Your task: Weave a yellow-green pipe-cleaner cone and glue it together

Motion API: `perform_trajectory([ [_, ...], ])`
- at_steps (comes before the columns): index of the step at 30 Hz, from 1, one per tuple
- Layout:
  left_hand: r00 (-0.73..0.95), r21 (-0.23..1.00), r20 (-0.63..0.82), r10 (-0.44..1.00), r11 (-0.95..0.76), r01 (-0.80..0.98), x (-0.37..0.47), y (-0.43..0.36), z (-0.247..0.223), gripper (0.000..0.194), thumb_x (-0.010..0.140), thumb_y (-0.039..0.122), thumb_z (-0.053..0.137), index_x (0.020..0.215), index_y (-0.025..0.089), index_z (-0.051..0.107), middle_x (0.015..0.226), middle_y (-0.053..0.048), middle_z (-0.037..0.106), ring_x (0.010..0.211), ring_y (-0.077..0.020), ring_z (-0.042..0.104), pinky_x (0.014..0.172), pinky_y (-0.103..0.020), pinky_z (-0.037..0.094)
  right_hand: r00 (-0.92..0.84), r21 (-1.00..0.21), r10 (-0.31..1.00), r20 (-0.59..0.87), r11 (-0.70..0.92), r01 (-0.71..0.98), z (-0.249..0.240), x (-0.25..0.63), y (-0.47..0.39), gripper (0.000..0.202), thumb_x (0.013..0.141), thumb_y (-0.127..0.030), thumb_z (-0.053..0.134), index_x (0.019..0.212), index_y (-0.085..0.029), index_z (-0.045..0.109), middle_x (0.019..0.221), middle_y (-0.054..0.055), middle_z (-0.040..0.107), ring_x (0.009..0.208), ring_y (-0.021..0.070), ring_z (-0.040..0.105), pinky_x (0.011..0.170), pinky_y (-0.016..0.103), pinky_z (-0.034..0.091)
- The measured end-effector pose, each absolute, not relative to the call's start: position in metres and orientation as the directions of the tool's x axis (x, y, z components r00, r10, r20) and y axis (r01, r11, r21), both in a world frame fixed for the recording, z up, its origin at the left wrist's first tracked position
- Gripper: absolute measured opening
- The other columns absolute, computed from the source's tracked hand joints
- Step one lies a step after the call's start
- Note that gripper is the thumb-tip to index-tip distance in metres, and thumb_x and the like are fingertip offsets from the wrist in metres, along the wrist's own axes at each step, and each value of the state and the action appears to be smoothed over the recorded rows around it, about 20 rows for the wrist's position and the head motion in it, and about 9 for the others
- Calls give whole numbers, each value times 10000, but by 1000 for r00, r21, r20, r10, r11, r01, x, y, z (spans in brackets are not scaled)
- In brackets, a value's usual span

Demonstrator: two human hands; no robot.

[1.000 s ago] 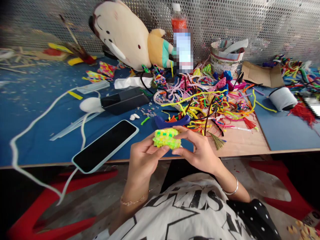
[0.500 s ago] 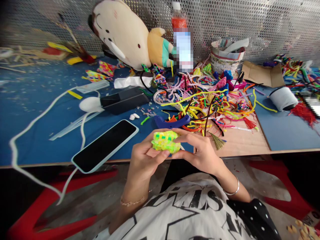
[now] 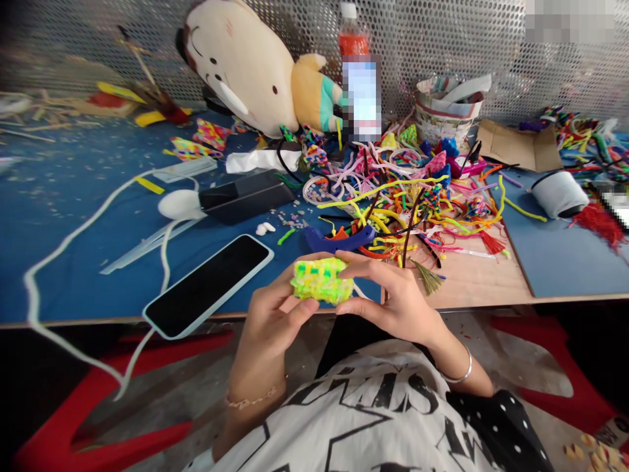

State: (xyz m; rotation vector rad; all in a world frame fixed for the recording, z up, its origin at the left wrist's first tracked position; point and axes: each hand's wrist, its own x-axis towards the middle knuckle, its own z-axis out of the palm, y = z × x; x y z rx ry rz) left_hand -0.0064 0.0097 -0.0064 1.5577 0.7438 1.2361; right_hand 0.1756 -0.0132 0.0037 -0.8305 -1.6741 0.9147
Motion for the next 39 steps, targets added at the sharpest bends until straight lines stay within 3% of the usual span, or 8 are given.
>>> perform_trajectory([
  [7,176,904,412,894,-425,38,-1,4,-4,167,833,311,627,876,190,733,1039,-97,714,970,-240,680,824,-316,578,-247,-883,867,434,463,73,4,173,-15,308,786,-282,738,1060,-245,604,1261,68,656,1176,200,622,1003,373,522],
  [11,271,778,561,782,-610,149,-8,6,-4,96,789,254,654,839,236,734,1204,-78,669,1056,-253,647,901,-368,560,-220,-935,909,353,334,-119,0,171,-17,395,818,-289,708,1175,-256,542,1429,89,509,1247,210,566,1030,387,513],
  [15,350,754,559,752,-636,162,-16,10,-9,52,737,221,702,764,261,722,1356,-46,570,1215,-277,554,1038,-444,475,-193,-937,926,325,286,-202,-5,169,-19,374,841,-251,681,1181,-278,527,1308,66,605,1160,182,623,985,380,552],
  [20,366,825,499,785,-560,77,-15,8,-13,212,764,346,707,962,272,726,1438,-64,483,1274,-288,500,1064,-448,444,-95,-919,917,386,374,-129,-8,165,-22,362,845,-166,658,1165,-303,559,1252,30,611,1204,167,572,959,334,558],
  [24,328,918,390,860,-390,-69,-9,4,-14,315,868,428,576,1126,283,682,1362,-87,557,1207,-264,559,1012,-387,479,-91,-947,949,301,287,-143,-5,166,-19,376,824,-227,690,1177,-309,591,1130,23,644,1045,155,627,835,293,592],
  [29,374,951,177,910,-60,-304,-4,9,-21,440,853,562,532,1067,215,698,1223,-127,635,1093,-288,621,881,-375,539,-148,-966,968,203,172,-194,-3,170,-11,281,806,-346,713,1078,-285,679,979,12,699,876,144,663,783,287,575],
  [36,505,916,126,854,95,-390,-1,20,-13,596,807,673,501,988,152,727,1025,-130,687,957,-256,653,771,-314,538,-61,-890,888,456,454,-50,-9,165,-14,145,785,-193,730,916,-248,698,910,17,677,866,127,659,651,208,554],
  [39,582,923,121,804,125,-365,-5,25,-10,624,780,698,516,983,147,731,1021,-124,687,920,-245,655,774,-310,532,-41,-811,813,582,583,46,-10,164,-16,120,785,-165,726,875,-226,677,864,11,670,810,118,655,687,228,553],
])
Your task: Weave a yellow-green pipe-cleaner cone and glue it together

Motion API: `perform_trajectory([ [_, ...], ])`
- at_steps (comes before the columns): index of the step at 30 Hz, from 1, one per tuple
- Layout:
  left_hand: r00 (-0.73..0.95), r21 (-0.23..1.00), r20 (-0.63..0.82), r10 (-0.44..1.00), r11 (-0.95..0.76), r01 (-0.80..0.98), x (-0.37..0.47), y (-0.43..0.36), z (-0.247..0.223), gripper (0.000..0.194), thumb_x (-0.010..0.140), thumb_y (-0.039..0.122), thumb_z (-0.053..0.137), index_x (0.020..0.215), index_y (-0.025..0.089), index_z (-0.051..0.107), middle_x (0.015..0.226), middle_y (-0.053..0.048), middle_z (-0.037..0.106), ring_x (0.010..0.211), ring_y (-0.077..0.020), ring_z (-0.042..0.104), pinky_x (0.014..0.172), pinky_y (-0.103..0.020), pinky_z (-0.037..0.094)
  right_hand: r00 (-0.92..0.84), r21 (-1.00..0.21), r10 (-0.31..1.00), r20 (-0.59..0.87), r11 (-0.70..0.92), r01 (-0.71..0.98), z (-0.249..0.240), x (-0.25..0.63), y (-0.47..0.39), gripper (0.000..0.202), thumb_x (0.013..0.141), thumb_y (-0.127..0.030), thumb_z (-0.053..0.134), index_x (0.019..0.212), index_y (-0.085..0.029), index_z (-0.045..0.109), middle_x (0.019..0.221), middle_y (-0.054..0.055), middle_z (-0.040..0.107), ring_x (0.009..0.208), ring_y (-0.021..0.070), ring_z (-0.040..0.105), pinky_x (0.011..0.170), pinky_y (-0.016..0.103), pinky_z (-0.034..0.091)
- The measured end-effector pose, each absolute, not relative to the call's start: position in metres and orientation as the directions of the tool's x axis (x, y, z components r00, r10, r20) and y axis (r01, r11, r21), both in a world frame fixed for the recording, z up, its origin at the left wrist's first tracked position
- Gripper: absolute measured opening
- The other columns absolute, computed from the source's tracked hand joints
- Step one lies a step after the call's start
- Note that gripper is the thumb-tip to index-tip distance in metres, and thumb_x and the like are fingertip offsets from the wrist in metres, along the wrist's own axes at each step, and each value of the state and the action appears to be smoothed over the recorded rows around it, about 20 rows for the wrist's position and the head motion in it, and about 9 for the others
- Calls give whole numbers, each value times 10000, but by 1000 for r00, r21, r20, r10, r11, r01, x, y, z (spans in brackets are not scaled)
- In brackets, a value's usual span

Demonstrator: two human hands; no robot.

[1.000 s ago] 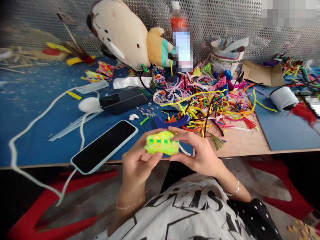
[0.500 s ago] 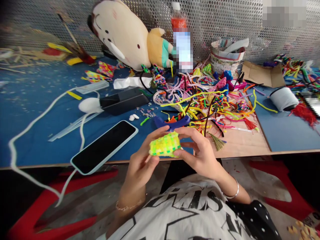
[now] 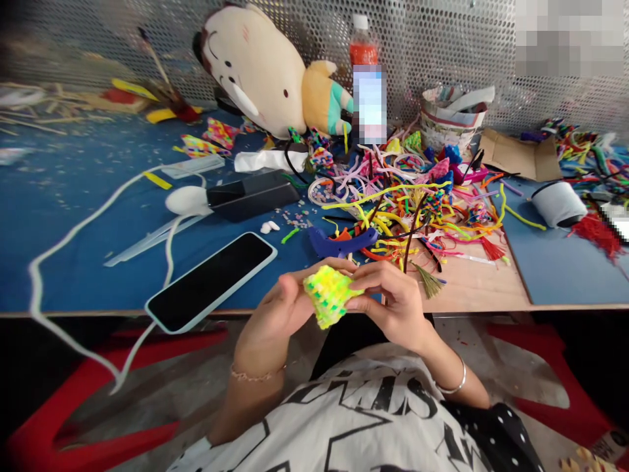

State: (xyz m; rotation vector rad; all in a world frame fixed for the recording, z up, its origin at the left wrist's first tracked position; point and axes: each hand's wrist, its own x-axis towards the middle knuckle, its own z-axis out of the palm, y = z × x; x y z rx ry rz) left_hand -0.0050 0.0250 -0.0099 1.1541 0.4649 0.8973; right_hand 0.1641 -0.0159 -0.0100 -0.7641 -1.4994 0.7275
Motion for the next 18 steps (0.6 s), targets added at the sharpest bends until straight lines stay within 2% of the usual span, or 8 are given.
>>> perform_trajectory([
  [3,632,948,128,765,94,-305,-9,30,-7,610,724,709,580,943,165,746,1028,-117,686,880,-231,655,758,-303,532,-55,-750,762,646,646,143,-9,164,-17,131,772,-149,735,852,-211,651,831,10,668,791,129,660,720,259,557],
  [7,625,985,44,779,69,-156,-9,34,-1,594,639,680,693,936,167,740,957,-104,714,746,-186,650,599,-246,511,-86,-684,721,688,683,257,-10,165,-19,163,779,-78,702,864,-197,630,852,23,671,787,126,661,715,254,556],
  [9,610,991,12,792,70,-110,-9,34,3,532,621,623,745,877,157,725,1003,-112,720,725,-176,657,565,-230,511,-93,-653,704,704,693,304,-10,166,-20,169,781,-57,686,863,-191,625,852,26,670,783,123,660,708,247,553],
  [13,499,995,64,864,-16,-101,-6,26,4,377,658,487,777,808,165,650,1234,-140,657,899,-215,700,726,-269,575,-88,-574,660,746,705,416,-10,168,-20,169,809,-26,607,832,-192,626,843,26,662,760,117,652,674,234,542],
  [15,441,989,138,887,-99,-110,-2,20,2,332,695,407,772,887,186,614,1266,-135,642,973,-213,696,795,-267,571,-77,-542,644,761,696,471,-11,167,-20,175,816,-20,586,825,-190,625,833,27,656,752,116,648,667,230,538],
  [18,369,972,231,900,-201,-119,4,12,-4,404,770,346,721,1106,225,531,1267,-122,642,1040,-198,681,855,-265,561,-88,-468,601,794,697,544,-13,166,-20,186,824,-13,566,826,-191,621,837,32,654,732,113,644,652,226,534],
])
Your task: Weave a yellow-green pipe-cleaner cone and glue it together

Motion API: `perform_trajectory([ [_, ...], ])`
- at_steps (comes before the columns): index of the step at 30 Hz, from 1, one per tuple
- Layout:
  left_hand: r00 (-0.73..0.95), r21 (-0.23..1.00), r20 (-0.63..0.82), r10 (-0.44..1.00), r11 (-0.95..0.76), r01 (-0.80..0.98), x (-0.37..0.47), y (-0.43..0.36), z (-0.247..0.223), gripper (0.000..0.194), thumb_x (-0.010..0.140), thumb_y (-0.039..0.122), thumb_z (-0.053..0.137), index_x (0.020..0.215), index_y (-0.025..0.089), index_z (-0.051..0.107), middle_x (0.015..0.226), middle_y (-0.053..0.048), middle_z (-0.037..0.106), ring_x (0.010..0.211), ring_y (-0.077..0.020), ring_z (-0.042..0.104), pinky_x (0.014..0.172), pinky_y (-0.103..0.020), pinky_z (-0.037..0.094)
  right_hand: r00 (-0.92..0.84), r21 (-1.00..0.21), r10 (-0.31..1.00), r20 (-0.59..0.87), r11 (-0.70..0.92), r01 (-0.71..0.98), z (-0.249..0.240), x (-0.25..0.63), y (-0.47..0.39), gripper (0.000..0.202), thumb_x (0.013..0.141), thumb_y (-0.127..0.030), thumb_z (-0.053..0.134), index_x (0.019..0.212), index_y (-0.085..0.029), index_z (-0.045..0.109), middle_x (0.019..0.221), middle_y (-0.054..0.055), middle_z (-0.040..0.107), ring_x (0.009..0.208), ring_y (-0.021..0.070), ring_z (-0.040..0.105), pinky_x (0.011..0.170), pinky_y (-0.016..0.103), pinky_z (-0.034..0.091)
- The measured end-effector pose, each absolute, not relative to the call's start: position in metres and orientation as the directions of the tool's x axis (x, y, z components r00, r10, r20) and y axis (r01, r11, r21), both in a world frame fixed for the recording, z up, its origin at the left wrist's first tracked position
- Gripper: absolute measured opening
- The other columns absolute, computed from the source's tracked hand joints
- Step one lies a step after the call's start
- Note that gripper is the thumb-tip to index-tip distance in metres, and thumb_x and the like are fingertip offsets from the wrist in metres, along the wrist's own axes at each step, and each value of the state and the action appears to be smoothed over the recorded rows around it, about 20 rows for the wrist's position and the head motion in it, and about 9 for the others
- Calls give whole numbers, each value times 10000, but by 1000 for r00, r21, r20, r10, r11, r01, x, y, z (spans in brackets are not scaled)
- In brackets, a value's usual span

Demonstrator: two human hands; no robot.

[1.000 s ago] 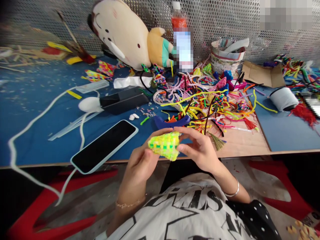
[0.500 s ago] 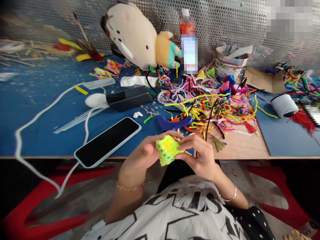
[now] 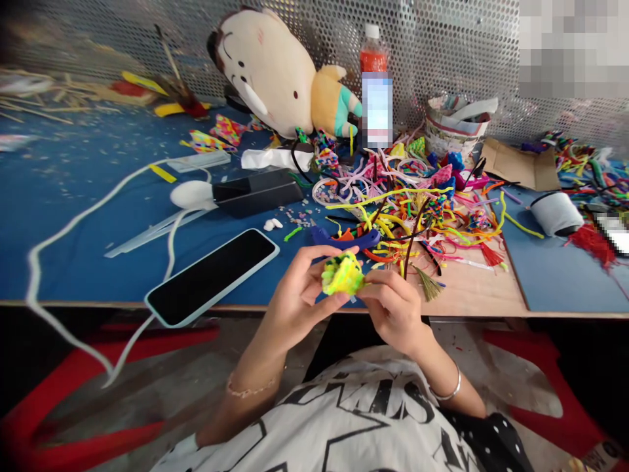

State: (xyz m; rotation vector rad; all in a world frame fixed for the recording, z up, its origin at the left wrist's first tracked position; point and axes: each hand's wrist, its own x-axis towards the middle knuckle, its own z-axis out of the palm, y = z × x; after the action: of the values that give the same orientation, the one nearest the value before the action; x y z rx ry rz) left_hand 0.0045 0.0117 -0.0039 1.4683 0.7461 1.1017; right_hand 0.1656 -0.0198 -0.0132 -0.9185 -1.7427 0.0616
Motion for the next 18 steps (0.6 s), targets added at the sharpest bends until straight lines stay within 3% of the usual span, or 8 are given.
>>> perform_trajectory([
  [3,357,952,306,882,-282,-117,7,9,-11,505,817,356,678,1264,252,466,1349,-117,582,1210,-224,590,984,-318,513,-102,-428,579,809,698,574,-15,164,-20,221,825,6,533,819,-199,614,841,29,650,711,106,637,628,219,528],
  [8,473,940,339,813,-309,-141,3,13,-17,727,737,410,749,1382,293,434,1392,-102,551,1286,-261,520,1022,-332,493,-68,-537,656,752,669,514,-15,166,-21,238,803,21,516,780,-209,574,818,11,629,717,104,629,638,218,526],
  [14,461,931,323,827,-365,4,2,14,-22,628,805,329,693,1386,264,464,1347,-102,590,1178,-255,613,961,-337,540,-123,-552,689,714,662,507,-14,168,-19,233,796,23,507,771,-206,546,814,8,598,703,89,609,621,192,518],
  [18,487,885,368,792,-459,78,6,14,-22,568,849,276,635,1389,271,456,1394,-97,548,1231,-238,573,1011,-340,503,-137,-521,683,718,657,545,-16,168,-18,244,803,32,466,749,-199,521,815,17,601,691,87,599,605,182,511],
])
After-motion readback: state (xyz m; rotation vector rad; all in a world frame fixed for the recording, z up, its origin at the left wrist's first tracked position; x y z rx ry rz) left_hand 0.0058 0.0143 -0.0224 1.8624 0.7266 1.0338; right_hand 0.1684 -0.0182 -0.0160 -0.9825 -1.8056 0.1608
